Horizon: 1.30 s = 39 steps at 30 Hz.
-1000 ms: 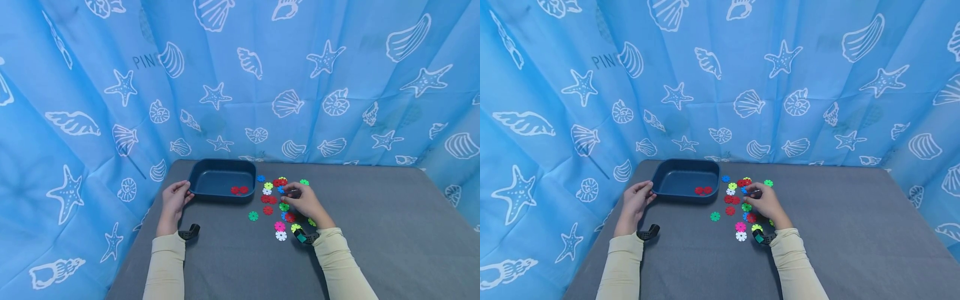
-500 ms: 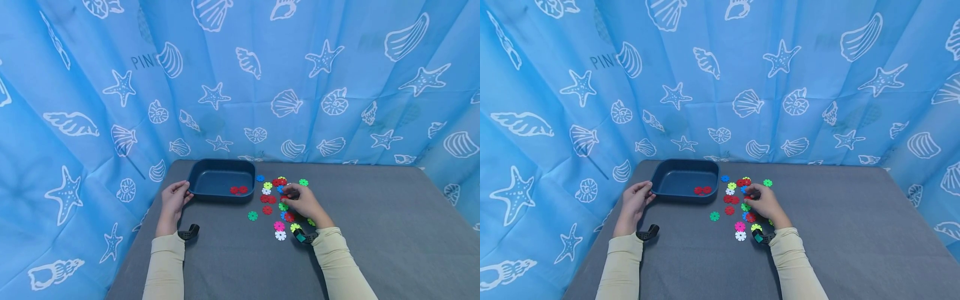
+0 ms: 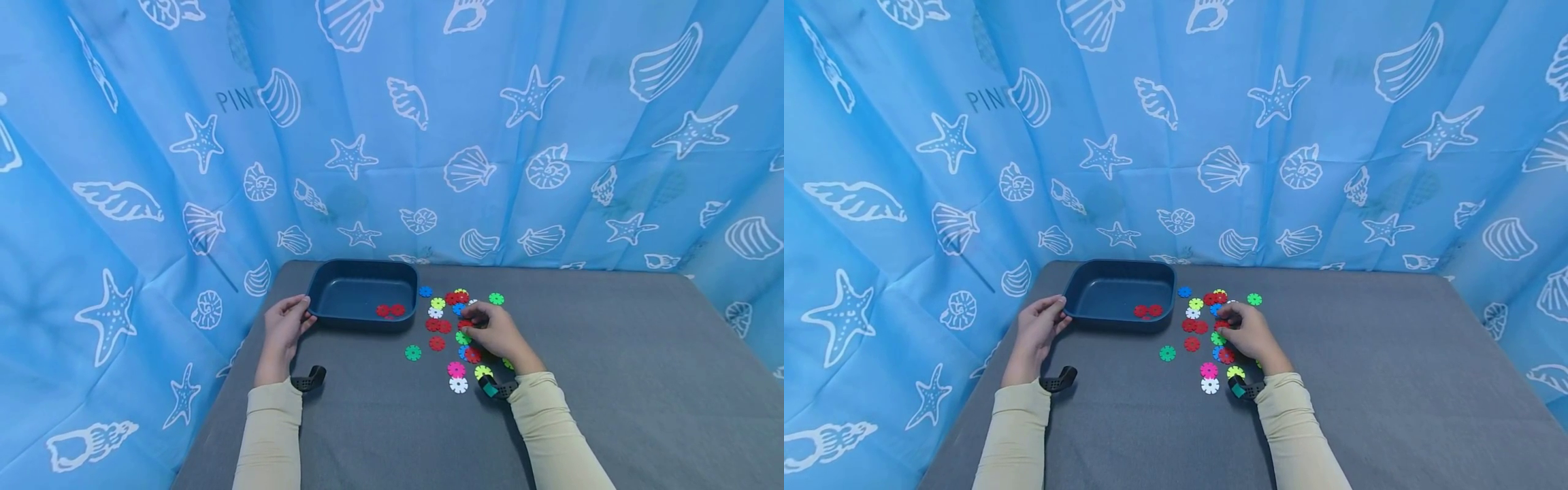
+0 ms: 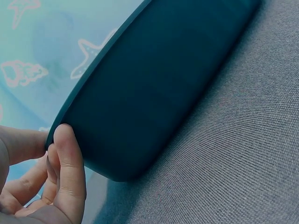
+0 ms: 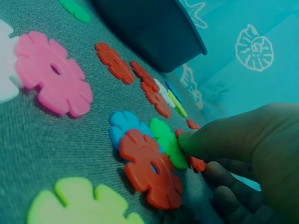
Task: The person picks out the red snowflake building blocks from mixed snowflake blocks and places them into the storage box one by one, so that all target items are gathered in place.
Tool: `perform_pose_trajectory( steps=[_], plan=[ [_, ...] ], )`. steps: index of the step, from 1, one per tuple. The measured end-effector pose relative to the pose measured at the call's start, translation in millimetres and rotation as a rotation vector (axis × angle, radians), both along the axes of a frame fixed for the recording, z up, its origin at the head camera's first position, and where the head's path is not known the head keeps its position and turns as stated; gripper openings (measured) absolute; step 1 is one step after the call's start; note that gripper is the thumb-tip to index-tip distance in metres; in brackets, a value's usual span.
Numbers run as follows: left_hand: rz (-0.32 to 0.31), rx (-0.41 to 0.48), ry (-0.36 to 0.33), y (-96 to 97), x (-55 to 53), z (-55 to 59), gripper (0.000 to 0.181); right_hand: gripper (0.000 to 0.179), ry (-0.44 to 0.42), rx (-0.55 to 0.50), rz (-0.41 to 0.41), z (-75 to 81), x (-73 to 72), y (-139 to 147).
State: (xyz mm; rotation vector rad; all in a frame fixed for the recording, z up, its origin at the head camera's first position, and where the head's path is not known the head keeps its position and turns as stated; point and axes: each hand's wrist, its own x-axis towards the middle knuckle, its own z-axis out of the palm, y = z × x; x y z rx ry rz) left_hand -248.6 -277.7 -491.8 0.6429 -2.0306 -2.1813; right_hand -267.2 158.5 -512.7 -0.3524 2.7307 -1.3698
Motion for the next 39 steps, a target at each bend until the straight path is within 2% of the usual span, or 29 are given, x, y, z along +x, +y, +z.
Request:
perform_pose_trajectory(
  steps=[17,39],
  plan=[
    [-0.001,0.004,0.028,1.1,-0.8,1.8,0.042,0.027,0.033,-0.007,0.017,1.0,-0.3,-1.6],
    [0.000,0.005,0.007,0.9,-0.6,-1.4,0.044,0.026,0.026,-0.015,0.025,2.5,5.0,-1.0]
  ],
)
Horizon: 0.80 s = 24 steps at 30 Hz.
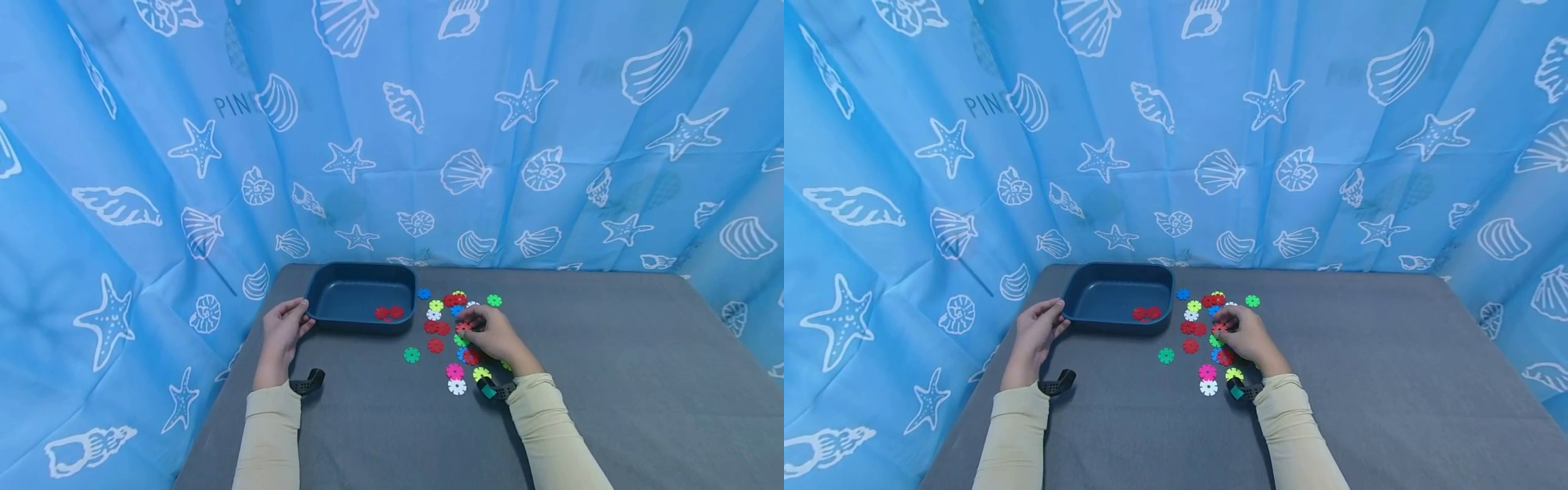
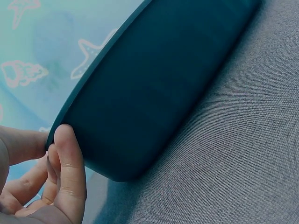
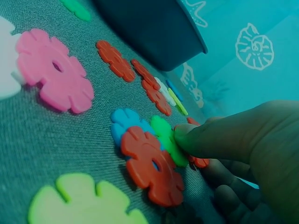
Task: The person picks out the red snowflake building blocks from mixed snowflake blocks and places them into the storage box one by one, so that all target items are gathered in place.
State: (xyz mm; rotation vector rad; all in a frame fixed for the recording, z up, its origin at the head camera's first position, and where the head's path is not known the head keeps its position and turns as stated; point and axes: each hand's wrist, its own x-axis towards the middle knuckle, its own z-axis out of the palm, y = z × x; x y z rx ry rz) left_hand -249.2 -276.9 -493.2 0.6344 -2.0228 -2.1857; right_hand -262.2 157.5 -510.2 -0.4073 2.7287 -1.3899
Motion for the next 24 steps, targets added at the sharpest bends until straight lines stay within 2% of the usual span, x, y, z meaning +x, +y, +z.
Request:
perform_pose_trajectory(
  steps=[24],
  plan=[
    [-0.004,0.002,0.007,0.0,0.8,0.2,0.045,0.022,-0.004,0.009,-0.006,2.8,2.8,-1.6]
  ],
)
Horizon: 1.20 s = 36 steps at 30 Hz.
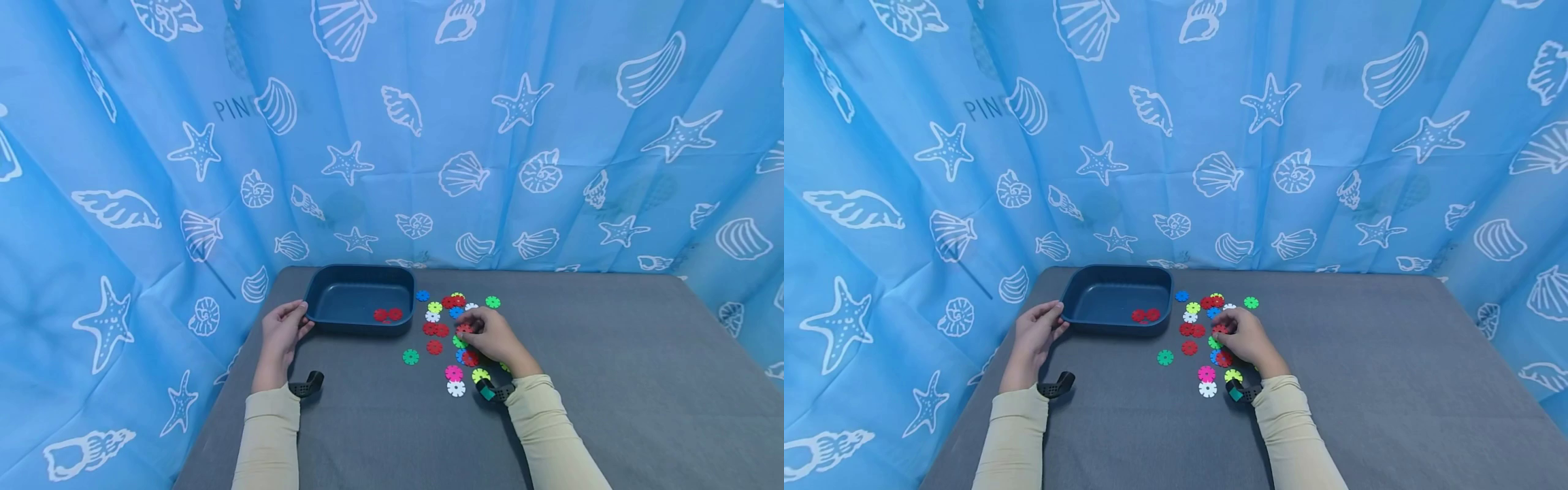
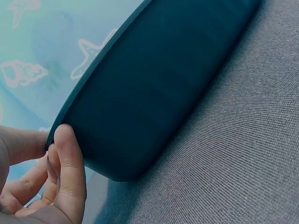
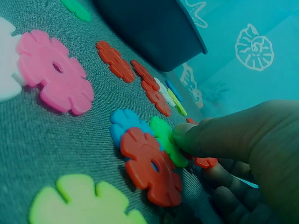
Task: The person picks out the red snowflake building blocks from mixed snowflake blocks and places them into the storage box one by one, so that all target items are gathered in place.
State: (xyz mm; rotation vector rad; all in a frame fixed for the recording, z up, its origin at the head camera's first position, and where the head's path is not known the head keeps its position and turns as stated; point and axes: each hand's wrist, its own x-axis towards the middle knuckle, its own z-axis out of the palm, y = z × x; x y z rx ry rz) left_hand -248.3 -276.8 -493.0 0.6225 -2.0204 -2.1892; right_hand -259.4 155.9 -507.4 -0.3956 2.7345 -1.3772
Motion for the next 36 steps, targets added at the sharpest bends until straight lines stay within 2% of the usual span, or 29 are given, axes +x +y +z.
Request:
perform_pose_trajectory(
  steps=[9,36],
  plan=[
    [-0.006,-0.007,-0.003,0.9,1.7,2.6,0.050,0.018,-0.013,0.006,0.005,-0.9,-1.4,1.8],
    [0.005,0.003,-0.012,-0.5,0.1,0.3,0.046,0.017,0.015,0.015,0.017,-1.9,-2.0,1.7]
  ],
)
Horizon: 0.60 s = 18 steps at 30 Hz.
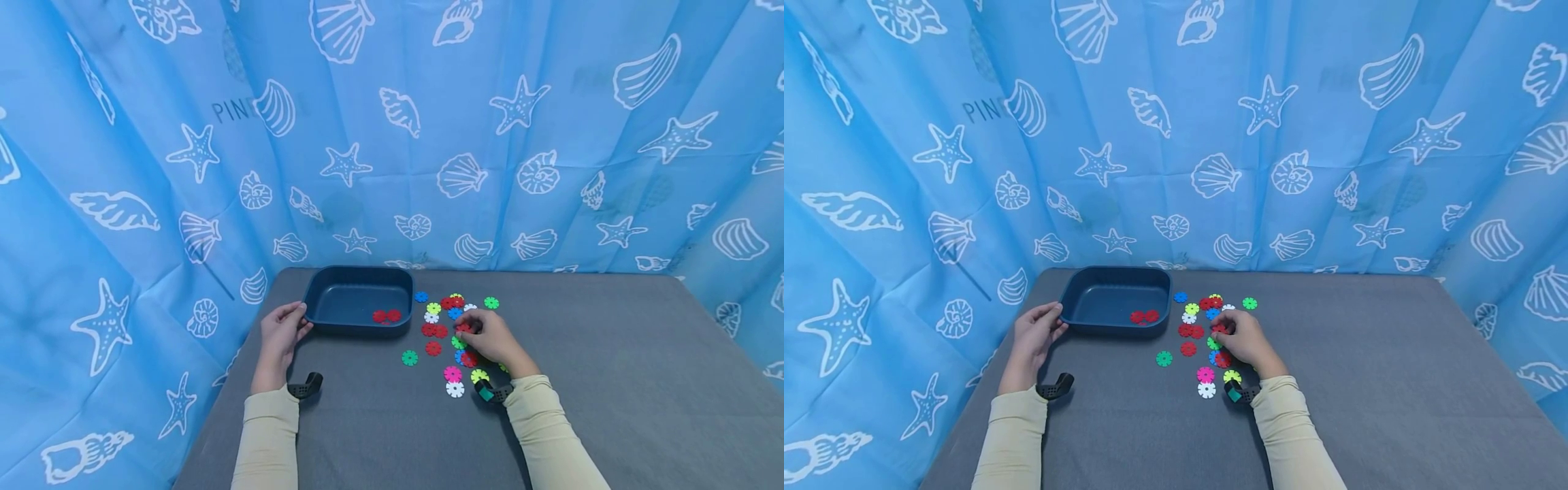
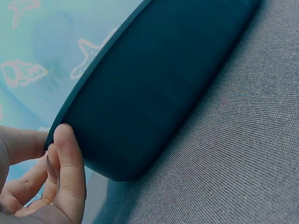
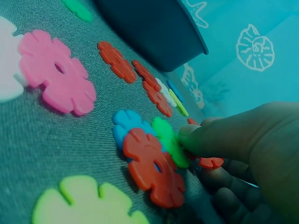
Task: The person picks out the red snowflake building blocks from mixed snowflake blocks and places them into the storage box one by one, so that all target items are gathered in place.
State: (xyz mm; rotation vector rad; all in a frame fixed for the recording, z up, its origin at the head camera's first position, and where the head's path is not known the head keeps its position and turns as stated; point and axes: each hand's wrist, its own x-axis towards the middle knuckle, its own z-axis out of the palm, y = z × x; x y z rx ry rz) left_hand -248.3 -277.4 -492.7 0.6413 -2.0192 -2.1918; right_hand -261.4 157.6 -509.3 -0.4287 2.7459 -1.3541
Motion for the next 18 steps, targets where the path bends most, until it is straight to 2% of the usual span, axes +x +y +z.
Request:
perform_pose_trajectory(
  steps=[18],
  plan=[
    [0.000,-0.003,0.003,-0.9,-0.9,-1.6,0.046,0.014,-0.001,-0.017,-0.041,1.3,0.6,-0.5]
  ],
)
